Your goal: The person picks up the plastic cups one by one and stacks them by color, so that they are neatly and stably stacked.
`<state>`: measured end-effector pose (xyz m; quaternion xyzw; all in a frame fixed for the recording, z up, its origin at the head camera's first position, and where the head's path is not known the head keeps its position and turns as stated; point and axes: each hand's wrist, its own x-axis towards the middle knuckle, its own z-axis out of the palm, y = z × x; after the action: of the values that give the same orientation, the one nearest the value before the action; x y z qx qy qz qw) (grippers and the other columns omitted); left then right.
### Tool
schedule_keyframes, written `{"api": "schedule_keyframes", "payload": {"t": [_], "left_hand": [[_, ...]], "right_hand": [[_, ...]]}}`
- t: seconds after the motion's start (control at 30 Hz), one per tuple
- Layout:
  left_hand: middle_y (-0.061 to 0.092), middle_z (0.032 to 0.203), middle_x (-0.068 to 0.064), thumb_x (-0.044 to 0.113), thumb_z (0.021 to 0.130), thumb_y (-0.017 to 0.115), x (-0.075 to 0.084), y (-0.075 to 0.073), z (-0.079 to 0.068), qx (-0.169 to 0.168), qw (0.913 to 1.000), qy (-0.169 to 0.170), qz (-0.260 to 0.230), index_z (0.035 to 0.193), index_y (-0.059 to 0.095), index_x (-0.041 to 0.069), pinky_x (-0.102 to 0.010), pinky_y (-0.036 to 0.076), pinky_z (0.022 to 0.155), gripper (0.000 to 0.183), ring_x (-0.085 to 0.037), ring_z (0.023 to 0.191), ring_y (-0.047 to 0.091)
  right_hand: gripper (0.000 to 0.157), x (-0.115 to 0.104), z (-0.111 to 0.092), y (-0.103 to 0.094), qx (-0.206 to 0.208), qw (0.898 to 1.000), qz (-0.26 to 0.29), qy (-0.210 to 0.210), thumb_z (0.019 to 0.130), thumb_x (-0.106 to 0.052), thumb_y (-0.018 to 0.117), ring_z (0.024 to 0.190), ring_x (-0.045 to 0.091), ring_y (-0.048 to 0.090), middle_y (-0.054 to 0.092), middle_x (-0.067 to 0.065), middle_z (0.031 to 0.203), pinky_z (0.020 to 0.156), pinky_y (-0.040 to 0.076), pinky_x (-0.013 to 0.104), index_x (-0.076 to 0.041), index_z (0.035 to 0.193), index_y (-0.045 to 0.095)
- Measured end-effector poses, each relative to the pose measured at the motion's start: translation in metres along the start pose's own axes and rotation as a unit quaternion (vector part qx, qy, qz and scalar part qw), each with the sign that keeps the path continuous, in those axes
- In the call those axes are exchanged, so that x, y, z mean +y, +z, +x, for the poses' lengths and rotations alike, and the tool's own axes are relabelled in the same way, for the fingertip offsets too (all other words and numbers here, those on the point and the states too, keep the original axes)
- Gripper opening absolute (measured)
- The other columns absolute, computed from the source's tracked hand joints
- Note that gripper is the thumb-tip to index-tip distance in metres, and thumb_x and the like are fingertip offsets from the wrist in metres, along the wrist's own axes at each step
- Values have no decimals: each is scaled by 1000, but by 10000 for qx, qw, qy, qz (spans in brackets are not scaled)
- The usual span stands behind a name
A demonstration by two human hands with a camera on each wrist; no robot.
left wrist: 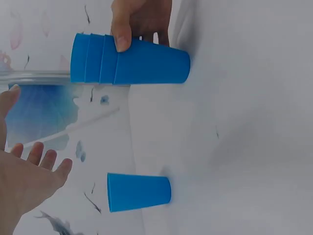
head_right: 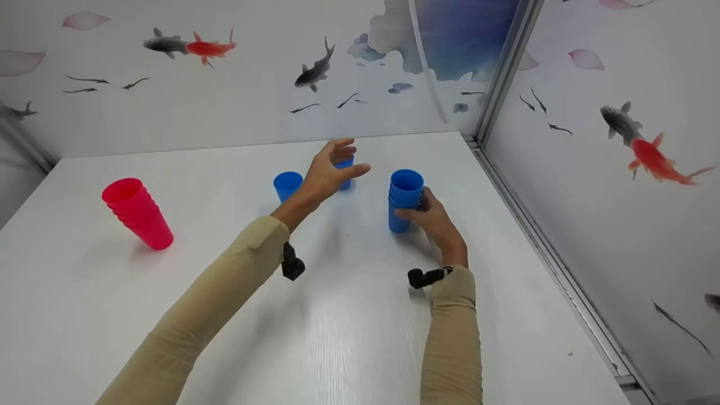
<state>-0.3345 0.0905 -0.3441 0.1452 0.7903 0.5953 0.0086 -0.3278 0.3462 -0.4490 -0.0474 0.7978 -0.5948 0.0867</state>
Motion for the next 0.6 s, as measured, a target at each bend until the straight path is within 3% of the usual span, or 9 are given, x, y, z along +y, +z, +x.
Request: {"api": "schedule_keyframes", "payload": {"t": [0.37, 0.6], "left_hand": [[49, 151, -5, 34, 93, 72, -22, -55, -1, 227, 9993, -22, 313, 151, 41, 17, -39, 41, 117, 68, -21, 144, 42], [49, 152, -6, 33, 92, 73, -39, -82, -2, 520, 9978, -149, 377, 150, 42, 16, -40, 39, 119, 68, -22, 145, 42]], "right_hand": [[101, 1, -1, 0, -33, 9999, 63, -125, 92, -35, 72, 157, 36, 10, 13, 13, 169, 126, 10, 60, -18, 162, 1], [100, 0, -2, 0, -43, 9999, 107, -126, 93, -33, 71, 157, 36, 9, 13, 13, 169, 126, 8, 61, -18, 162, 1]]}}
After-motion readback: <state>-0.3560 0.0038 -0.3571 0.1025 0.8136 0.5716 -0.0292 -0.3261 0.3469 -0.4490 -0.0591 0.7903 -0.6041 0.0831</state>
